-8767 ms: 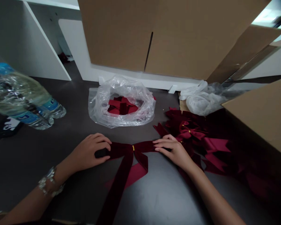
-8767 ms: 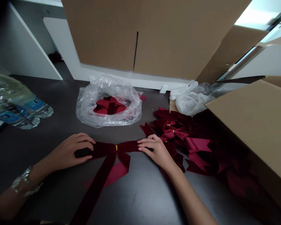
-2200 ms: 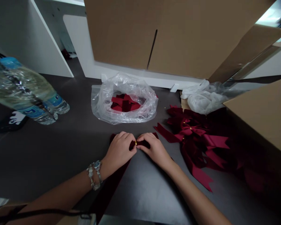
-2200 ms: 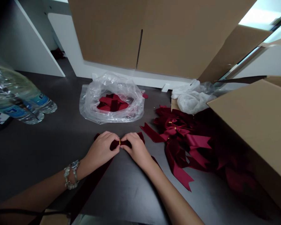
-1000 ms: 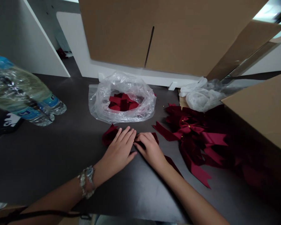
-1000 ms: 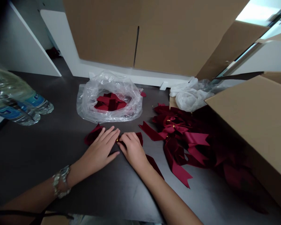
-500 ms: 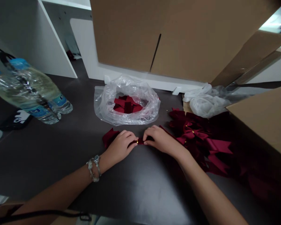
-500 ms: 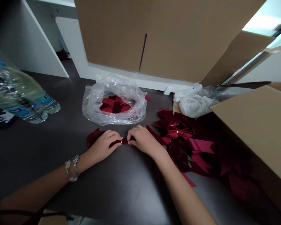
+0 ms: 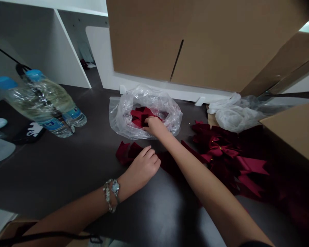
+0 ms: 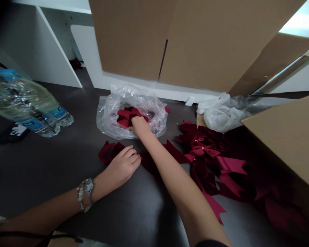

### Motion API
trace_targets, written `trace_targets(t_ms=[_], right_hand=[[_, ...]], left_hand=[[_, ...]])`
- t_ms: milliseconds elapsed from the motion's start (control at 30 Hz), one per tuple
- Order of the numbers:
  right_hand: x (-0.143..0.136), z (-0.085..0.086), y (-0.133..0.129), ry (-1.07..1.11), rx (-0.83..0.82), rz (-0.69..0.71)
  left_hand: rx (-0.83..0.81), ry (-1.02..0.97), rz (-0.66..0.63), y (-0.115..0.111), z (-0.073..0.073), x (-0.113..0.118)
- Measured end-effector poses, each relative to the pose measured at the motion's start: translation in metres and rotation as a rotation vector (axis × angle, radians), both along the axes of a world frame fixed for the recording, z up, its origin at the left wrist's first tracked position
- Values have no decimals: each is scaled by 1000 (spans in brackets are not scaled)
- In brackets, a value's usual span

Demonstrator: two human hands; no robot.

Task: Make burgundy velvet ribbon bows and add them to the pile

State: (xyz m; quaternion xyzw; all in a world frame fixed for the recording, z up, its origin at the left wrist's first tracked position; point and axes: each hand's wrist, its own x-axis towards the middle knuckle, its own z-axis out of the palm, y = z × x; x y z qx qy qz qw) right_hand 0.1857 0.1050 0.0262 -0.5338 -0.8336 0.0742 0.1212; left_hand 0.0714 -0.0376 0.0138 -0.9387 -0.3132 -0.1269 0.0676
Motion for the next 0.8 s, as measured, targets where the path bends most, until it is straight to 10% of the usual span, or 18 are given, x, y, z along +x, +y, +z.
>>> trace_targets(t_ms=[433,600,700,800], right_hand=[[21,36,-18,285,270,-129],[42,46,-78,839,318,83],[54,34,-117,852,199,231],[65,17,-141,790,60,329]], left_hand=[[-36,-170,77,-17,-8,2],[-555,-849,145,3,6,-15],[-1229,-1228,104,11,19,-20],[-1520,-1349,267,12,24,-20]])
